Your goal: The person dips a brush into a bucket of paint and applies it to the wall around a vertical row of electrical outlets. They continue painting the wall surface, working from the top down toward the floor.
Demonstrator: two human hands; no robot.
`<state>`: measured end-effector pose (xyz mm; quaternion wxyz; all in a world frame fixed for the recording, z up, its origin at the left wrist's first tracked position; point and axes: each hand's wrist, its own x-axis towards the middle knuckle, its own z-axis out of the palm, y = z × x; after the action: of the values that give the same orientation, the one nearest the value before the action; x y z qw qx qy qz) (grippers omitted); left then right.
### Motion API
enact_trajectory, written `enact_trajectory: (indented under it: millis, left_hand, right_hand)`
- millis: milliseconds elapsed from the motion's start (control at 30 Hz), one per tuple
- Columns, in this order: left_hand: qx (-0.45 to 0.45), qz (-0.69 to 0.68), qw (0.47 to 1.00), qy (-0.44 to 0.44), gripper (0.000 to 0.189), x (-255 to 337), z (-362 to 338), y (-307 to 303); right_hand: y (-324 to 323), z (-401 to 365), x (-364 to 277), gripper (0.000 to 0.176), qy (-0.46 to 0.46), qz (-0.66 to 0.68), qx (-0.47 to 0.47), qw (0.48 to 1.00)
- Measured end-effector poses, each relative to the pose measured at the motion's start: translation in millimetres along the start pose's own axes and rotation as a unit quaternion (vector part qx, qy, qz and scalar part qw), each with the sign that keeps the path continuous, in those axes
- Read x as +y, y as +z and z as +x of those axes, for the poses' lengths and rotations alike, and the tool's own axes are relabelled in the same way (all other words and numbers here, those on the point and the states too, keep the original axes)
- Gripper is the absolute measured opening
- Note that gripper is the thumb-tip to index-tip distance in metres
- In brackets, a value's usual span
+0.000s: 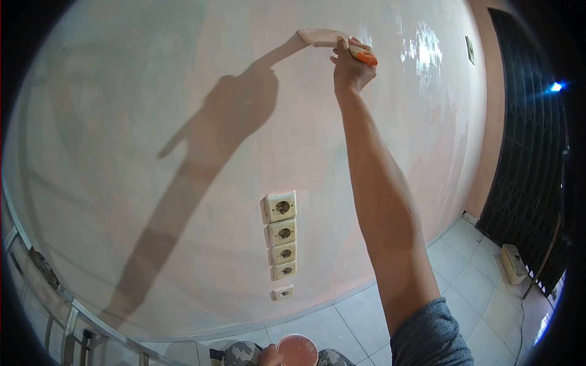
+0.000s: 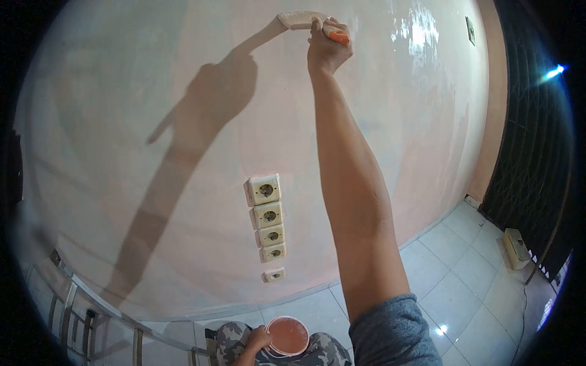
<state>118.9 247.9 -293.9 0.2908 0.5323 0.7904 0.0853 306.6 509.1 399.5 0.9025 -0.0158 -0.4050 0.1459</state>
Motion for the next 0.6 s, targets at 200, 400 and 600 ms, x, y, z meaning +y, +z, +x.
enact_trajectory:
  millis: [200,400,600]
  left_hand:
    - [-0.013,-0.004,1.0,0.005,0.038,-9.3,10.4,12.2]
    - [-0.056,-0.047,0.997,-0.003,0.037,18.0,-16.9,-21.6]
    - [-0.045,-0.051,0.998,0.018,0.036,4.9,-10.5,-6.9]
  right_hand:
    - [-66.6,-36.5,22.1,0.015,-0.072,-0.124,-0.111,0.983]
    - [-172.3,-143.3,10.5,0.014,0.037,-0.139,-0.125,0.982]
    - [-238.9,-206.7,-21.0,0.016,0.14,-0.183,-0.15,0.961]
